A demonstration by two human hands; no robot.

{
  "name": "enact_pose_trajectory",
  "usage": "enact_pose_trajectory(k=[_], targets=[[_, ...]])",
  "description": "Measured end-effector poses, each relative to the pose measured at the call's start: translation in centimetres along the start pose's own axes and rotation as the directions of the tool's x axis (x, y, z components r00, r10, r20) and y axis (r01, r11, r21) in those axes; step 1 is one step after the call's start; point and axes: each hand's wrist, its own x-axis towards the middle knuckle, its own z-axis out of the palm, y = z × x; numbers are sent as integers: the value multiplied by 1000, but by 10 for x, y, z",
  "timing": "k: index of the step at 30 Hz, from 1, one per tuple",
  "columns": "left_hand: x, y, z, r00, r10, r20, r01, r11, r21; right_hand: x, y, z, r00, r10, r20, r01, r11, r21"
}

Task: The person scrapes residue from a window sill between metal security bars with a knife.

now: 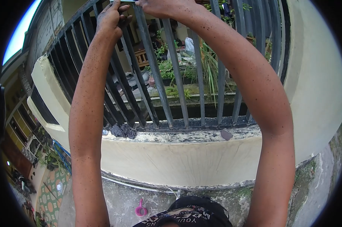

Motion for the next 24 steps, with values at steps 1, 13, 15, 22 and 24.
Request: enact_pose_trajectory(k=[1,13,15,22,24], targets=[[-8,-4,-6,998,-37,47,36,999,23,-10,2,3,1000,11,-5,-11,1000,11],[-22,-13,-9,1000,-3,9,2,997,71,-22,-3,-10,999,-2,36,1,1000,7],[-29,-13,-10,1000,-4,10,2,989,151,-25,3,-4,999,38,30,-37,999,-15],[-5,-6,-1,998,-24,52,27,998,-59,-2,13,13,998,-57,-37,58,998,26],[-27,-15,-18,999,-17,38,12,992,124,-24,-2,2,997,65,38,-67,997,46]])
